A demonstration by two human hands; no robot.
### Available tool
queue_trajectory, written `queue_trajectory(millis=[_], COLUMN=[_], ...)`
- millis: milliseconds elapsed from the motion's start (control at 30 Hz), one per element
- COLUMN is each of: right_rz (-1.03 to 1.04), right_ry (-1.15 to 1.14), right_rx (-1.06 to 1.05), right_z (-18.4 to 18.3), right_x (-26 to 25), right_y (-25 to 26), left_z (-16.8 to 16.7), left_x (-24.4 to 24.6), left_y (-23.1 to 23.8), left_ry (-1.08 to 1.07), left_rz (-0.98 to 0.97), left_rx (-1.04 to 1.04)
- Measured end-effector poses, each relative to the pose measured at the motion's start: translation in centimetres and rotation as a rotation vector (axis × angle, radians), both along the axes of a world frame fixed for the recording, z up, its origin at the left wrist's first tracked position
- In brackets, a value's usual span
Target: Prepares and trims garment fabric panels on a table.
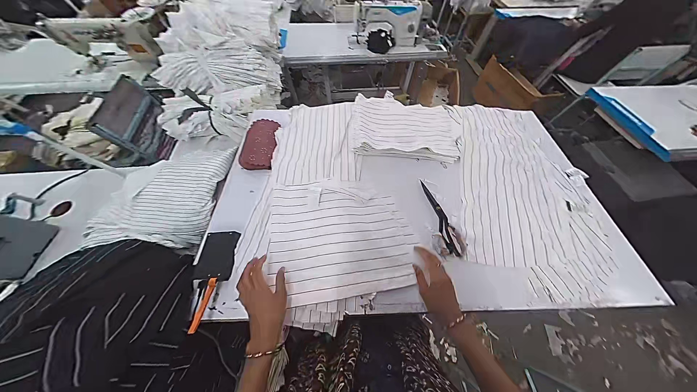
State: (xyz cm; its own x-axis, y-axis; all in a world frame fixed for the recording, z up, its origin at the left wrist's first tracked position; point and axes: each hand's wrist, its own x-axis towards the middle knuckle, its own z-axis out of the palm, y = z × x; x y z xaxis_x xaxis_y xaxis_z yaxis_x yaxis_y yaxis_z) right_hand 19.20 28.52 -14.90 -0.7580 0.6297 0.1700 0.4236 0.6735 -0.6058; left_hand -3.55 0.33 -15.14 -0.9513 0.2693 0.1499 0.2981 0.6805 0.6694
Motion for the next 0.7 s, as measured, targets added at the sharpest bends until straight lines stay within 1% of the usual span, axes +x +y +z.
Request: queue_trajectory(millis=[67,133,167,233,267,300,333,400,433,467,533,567,633,667,700], right_rz=[0.171,0.335,0.420,0.603,0.670,0.716,0.739,0.691,0.625,0.541,0.404,0.346,0.234,0.180,0.128], right_ry=[0.102,0.166,0.194,0.211,0.180,0.114,0.021,-0.093,-0.101,-0.050,0.021,0.038,0.091,0.135,0.227], right_rx=[-0.015,-0.102,-0.160,-0.245,-0.257,-0.254,-0.254,-0.244,-0.265,-0.325,-0.451,-0.468,-0.402,-0.324,-0.192], right_z=[-1.1,-0.8,-0.3,0.7,1.0,1.3,1.7,2.5,3.0,3.7,6.0,7.6,11.0,12.8,14.2], right_x=[-0.7,-2.0,-2.7,-3.9,-4.5,-4.9,-5.0,-5.3,-5.7,-6.2,-7.9,-9.2,-11.9,-13.2,-14.5], right_y=[-3.5,-6.6,-7.7,-9.2,-9.6,-9.7,-9.7,-8.6,-7.5,-5.9,-1.2,1.5,6.7,8.9,10.7], left_z=[-0.7,-0.8,-0.4,1.8,3.5,5.4,7.7,12.6,14.5,15.9,17.2,17.4,18.3,19.1,20.1], left_x=[-0.6,-0.4,-0.1,0.5,0.5,0.7,1.1,1.4,1.1,0.4,-2.1,-3.9,-7.9,-9.8,-11.4], left_y=[-2.3,-2.6,-2.3,-1.0,0.2,1.6,3.1,5.9,7.2,8.6,12.1,14.3,19.2,21.6,23.6], left_ry=[-0.123,-0.224,-0.268,-0.336,-0.334,-0.346,-0.425,-0.693,-0.790,-0.840,-0.847,-0.847,-0.844,-0.815,-0.761], left_rz=[0.088,0.127,0.139,0.154,0.138,0.111,0.084,0.019,-0.023,-0.057,-0.111,-0.142,-0.197,-0.243,-0.324], left_rx=[-0.014,-0.010,-0.010,0.020,0.083,0.204,0.409,0.887,1.061,1.171,1.275,1.296,1.326,1.356,1.400])
